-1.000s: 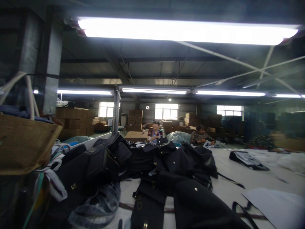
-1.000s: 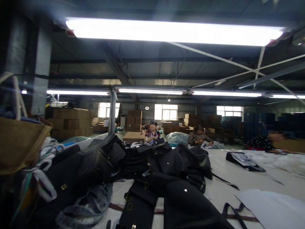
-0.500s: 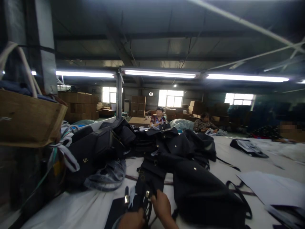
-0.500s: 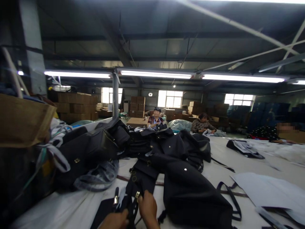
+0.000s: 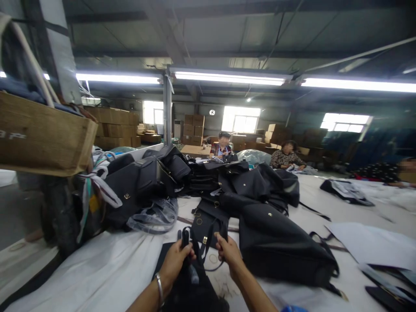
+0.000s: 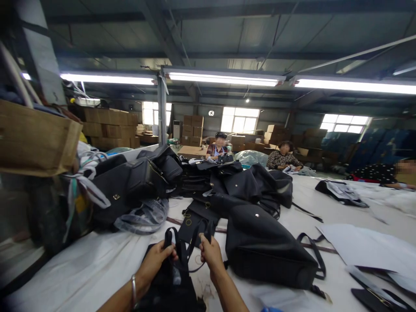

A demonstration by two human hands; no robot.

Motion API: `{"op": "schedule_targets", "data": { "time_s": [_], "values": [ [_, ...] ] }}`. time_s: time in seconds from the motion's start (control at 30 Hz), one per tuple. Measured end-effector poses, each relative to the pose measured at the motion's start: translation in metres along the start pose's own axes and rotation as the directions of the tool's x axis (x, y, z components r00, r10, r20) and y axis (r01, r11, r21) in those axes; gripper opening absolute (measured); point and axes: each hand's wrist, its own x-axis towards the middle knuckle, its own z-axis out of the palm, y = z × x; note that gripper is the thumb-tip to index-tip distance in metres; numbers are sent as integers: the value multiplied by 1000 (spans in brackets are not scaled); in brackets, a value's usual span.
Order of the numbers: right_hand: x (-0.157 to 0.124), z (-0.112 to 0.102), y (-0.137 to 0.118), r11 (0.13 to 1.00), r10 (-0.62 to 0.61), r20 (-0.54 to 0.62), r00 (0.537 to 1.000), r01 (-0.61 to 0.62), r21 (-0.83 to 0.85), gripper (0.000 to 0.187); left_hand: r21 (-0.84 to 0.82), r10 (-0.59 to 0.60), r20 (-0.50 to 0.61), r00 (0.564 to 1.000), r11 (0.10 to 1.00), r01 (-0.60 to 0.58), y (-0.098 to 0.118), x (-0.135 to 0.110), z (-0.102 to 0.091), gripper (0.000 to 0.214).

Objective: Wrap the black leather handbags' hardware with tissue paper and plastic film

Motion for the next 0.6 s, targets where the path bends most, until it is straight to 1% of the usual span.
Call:
{"op": "schedule_targets", "data": {
  "time_s": [0.13, 0.2, 0.33, 0.43, 0.53, 0.6],
  "values": [
    [-20, 1, -15, 989, -43, 71, 997, 33, 141, 56, -52, 30, 1, 1000, 998, -30, 6, -8, -12, 32],
    [-36, 3, -23, 980, -80, 105, 991, 59, 190, 59, -55, 33, -3, 999, 998, -33, 8, -12, -18, 32],
    [-68, 2, -40, 967, -140, 181, 974, 95, 237, 52, -46, 44, -24, 999, 998, -45, 9, -22, -27, 33],
    [-92, -3, -51, 959, -177, 251, 952, 109, 262, 46, -36, 64, -35, 997, 997, -65, 11, -33, -31, 32],
    [-120, -10, -62, 945, -241, 293, 925, 154, 290, 38, -42, 86, 10, 996, 995, -86, 20, -49, -36, 34],
    [-141, -14, -71, 936, -278, 280, 919, 193, 294, 33, -48, 103, 69, 992, 994, -100, 27, -61, -40, 37]
  ]
}}
